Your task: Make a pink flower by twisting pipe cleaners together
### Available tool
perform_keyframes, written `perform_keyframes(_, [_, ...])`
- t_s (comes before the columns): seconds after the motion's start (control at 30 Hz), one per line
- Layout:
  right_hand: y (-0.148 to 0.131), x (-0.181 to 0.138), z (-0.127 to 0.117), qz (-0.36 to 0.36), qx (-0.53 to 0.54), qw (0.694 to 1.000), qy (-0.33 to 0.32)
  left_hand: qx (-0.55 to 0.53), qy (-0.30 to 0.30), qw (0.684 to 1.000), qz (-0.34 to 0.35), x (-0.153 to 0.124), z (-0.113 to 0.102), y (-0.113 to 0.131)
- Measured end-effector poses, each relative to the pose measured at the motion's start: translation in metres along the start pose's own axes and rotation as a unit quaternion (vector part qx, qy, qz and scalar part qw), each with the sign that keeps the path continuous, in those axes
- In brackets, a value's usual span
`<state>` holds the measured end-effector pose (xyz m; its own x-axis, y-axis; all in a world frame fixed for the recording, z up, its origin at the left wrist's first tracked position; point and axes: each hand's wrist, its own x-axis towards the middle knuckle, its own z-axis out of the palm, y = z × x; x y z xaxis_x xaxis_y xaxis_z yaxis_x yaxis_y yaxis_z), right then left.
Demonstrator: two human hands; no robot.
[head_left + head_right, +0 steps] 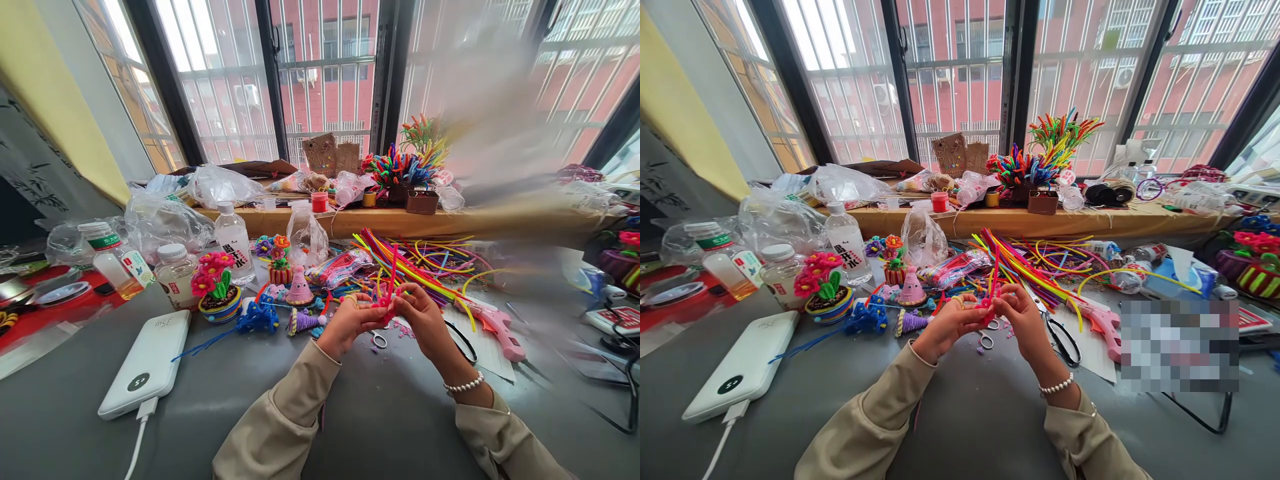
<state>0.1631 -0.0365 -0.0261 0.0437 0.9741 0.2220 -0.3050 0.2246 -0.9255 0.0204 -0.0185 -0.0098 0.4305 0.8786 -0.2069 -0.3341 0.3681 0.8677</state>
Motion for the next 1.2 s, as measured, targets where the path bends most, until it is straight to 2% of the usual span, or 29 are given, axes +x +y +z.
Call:
perform_keyframes(0.13, [-0.001, -0.001, 0.001, -0.066, -0.079, 0.994, 0.035, -0.018, 0.012, 1.0, 0.016, 0.0, -0.001, -0.001])
perform_keyframes(0.4, [0.005, -0.004, 0.0, -0.122, -0.21, 0.967, 0.073, -0.014, 0.016, 1.0, 0.021, 0.001, -0.001, -0.001])
perform_keyframes(0.5, [0.005, -0.004, -0.002, -0.166, -0.287, 0.941, 0.066, -0.012, 0.017, 0.999, 0.025, 0.0, 0.0, -0.001])
perform_keyframes(0.67, [-0.002, -0.006, -0.001, -0.263, -0.393, 0.88, 0.041, -0.008, 0.023, 0.999, 0.025, 0.001, 0.0, -0.002])
perform_keyframes(0.77, [-0.002, -0.007, -0.001, -0.284, -0.414, 0.864, 0.038, -0.017, 0.026, 0.999, 0.017, 0.001, 0.0, -0.001])
perform_keyframes(0.97, [0.0, -0.007, -0.002, -0.255, -0.4, 0.879, 0.054, -0.026, 0.034, 0.999, -0.002, 0.001, 0.0, 0.0])
perform_keyframes(1.07, [-0.005, -0.007, -0.001, -0.281, -0.422, 0.862, 0.022, -0.026, 0.035, 0.999, -0.001, 0.002, 0.0, 0.0])
perform_keyframes(1.2, [-0.01, -0.006, -0.002, -0.305, -0.443, 0.843, 0.02, -0.023, 0.025, 0.999, 0.013, 0.002, -0.001, 0.0])
